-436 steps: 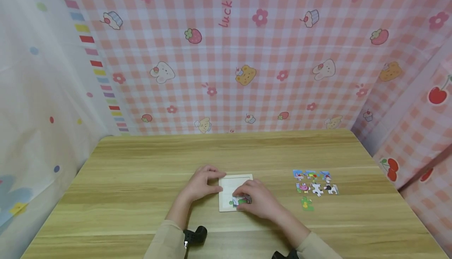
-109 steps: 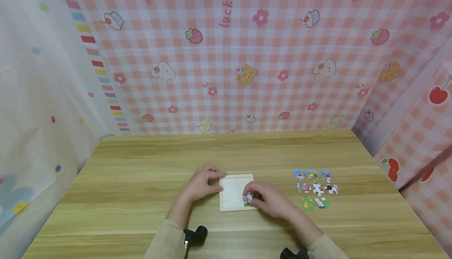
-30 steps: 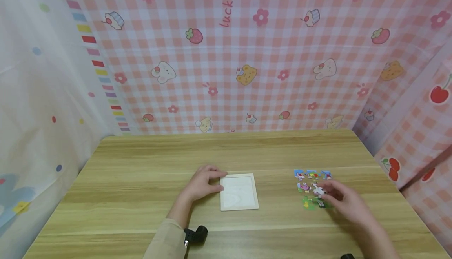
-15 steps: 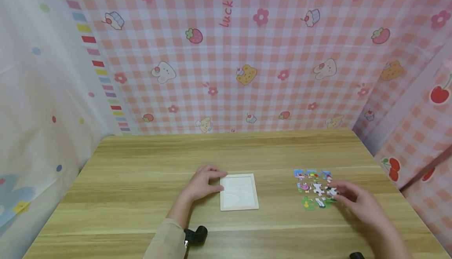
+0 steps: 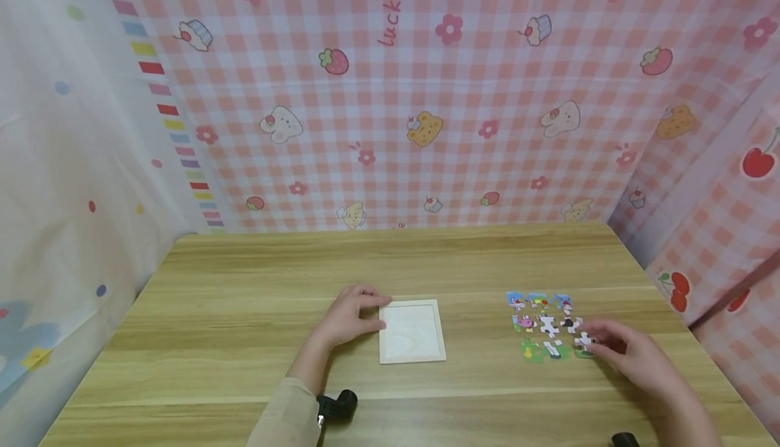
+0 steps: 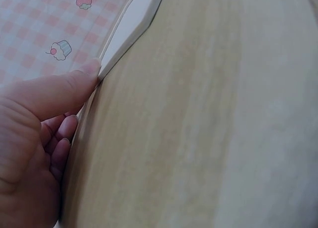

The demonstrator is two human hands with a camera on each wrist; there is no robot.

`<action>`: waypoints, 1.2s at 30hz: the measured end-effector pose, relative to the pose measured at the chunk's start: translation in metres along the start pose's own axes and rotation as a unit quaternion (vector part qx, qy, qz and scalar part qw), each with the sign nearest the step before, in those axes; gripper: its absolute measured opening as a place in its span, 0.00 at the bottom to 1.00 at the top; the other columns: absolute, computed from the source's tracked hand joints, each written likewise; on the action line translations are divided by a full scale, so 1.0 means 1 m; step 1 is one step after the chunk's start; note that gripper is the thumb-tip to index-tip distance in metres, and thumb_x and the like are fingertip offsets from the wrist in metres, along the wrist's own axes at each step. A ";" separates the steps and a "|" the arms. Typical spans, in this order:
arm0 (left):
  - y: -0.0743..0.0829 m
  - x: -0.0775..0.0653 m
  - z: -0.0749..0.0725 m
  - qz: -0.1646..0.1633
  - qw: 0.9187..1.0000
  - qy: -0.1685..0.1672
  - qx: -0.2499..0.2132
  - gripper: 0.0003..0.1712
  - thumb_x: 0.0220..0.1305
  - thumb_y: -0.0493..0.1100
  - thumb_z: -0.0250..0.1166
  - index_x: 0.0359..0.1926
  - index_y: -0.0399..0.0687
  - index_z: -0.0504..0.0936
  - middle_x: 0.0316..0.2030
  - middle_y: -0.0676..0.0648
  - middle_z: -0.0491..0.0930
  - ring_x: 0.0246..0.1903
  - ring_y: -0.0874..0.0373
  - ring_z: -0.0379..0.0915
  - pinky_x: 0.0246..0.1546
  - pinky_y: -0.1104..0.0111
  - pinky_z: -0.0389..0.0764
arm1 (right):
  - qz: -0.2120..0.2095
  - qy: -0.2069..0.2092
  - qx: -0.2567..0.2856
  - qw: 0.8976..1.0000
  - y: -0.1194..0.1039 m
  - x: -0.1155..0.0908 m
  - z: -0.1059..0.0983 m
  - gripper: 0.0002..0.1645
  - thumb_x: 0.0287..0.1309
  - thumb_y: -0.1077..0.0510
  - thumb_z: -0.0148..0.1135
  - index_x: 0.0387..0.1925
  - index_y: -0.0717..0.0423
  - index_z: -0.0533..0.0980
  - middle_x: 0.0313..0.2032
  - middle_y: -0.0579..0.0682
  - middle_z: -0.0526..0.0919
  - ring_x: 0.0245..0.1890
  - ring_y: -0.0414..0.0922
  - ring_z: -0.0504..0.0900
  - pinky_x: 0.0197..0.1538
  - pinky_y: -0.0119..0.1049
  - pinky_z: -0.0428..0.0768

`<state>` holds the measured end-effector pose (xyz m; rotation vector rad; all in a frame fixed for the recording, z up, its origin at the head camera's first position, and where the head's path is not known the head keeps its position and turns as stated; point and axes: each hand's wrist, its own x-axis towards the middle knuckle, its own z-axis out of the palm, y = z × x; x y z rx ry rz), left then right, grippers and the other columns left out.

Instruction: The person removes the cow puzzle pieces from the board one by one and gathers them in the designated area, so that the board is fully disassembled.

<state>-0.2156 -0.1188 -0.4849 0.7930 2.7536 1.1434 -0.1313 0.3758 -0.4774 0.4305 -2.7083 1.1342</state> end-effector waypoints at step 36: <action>0.006 -0.002 -0.002 -0.002 1.000 -0.001 -0.008 0.24 0.58 0.42 0.74 0.56 0.43 0.84 0.53 0.43 0.76 0.56 0.44 0.67 0.59 0.48 0.67 | 0.015 0.030 -0.048 0.998 0.003 -0.001 0.008 0.15 0.49 0.71 0.73 0.40 0.58 0.83 0.30 0.41 0.78 0.28 0.32 0.73 0.29 0.27 0.74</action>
